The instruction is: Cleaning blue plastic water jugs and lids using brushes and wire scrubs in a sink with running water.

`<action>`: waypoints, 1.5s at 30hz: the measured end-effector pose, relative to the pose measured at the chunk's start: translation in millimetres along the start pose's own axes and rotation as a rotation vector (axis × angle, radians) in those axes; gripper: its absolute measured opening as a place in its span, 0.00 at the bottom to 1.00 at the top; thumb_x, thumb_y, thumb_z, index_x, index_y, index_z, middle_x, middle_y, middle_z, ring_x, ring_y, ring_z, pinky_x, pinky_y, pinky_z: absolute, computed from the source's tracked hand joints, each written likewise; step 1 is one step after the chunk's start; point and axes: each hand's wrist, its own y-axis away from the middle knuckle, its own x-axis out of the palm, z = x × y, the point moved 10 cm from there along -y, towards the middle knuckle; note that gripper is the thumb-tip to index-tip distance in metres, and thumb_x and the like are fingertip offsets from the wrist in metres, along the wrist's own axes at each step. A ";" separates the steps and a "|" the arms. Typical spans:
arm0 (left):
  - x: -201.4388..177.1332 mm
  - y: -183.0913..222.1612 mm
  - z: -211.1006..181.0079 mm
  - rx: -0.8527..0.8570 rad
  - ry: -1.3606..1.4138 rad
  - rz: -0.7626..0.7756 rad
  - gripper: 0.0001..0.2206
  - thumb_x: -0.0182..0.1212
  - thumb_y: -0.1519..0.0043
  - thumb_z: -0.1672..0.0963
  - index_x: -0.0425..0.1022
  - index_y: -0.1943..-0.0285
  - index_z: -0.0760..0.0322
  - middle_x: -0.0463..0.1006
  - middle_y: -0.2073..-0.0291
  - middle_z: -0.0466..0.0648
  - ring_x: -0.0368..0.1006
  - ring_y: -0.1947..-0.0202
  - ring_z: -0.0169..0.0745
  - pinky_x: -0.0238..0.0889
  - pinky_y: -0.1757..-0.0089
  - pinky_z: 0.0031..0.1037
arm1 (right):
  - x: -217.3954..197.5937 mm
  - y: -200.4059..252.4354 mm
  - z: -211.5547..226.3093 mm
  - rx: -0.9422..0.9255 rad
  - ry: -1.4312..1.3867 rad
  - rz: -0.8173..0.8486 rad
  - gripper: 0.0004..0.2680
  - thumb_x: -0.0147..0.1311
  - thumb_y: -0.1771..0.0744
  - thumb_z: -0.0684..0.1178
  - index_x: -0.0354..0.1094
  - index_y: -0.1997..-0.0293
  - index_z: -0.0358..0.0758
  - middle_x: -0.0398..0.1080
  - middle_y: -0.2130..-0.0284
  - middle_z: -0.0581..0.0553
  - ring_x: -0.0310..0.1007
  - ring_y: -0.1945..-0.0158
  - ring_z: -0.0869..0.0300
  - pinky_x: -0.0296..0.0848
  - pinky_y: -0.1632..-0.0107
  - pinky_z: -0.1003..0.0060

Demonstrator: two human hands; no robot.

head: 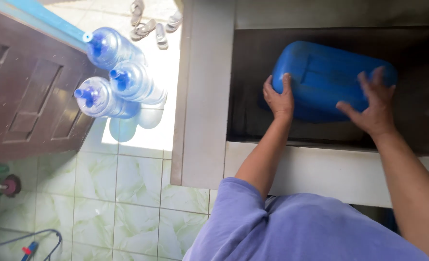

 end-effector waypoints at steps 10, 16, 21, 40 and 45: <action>11.7 -4.6 17.1 0.053 -0.027 0.103 0.38 0.55 0.39 0.39 0.62 0.30 0.69 0.69 0.38 0.64 0.68 0.40 0.59 0.62 0.43 0.41 | 50.9 42.9 -105.4 0.599 -1.114 -0.325 0.34 0.63 0.33 0.62 0.44 0.21 0.43 0.58 0.29 0.40 0.57 0.27 0.50 0.58 0.29 0.55; 18.7 25.8 -17.1 0.102 -0.130 0.220 0.40 0.55 0.39 0.39 0.55 0.23 0.62 0.60 0.31 0.60 0.61 0.34 0.59 0.60 0.41 0.43 | 8.1 60.2 -99.2 0.634 -1.156 -0.312 0.31 0.65 0.35 0.62 0.54 0.27 0.37 0.65 0.35 0.38 0.64 0.32 0.51 0.61 0.31 0.57; -6.0 91.8 -130.8 0.472 -0.111 0.212 0.40 0.60 0.39 0.39 0.56 0.22 0.59 0.61 0.32 0.60 0.64 0.33 0.59 0.63 0.39 0.45 | -97.7 67.4 -97.8 0.561 -1.115 -0.347 0.26 0.64 0.33 0.62 0.63 0.33 0.34 0.71 0.41 0.40 0.70 0.39 0.54 0.69 0.38 0.60; -53.6 214.6 -253.8 0.902 0.089 0.171 0.43 0.64 0.41 0.37 0.55 0.19 0.50 0.64 0.37 0.52 0.67 0.34 0.49 0.73 0.38 0.44 | -261.2 115.7 -126.3 0.030 -0.584 -0.424 0.18 0.47 0.21 0.60 0.67 0.65 0.40 0.62 0.80 0.45 0.64 0.78 0.63 0.67 0.75 0.67; -105.9 205.0 -304.9 0.928 0.245 0.329 0.40 0.67 0.37 0.40 0.55 0.21 0.55 0.65 0.34 0.52 0.64 0.32 0.44 0.68 0.39 0.39 | -256.1 135.1 -129.5 -0.107 -0.992 -0.369 0.17 0.47 0.25 0.68 0.61 0.49 0.43 0.59 0.60 0.43 0.61 0.58 0.57 0.65 0.57 0.56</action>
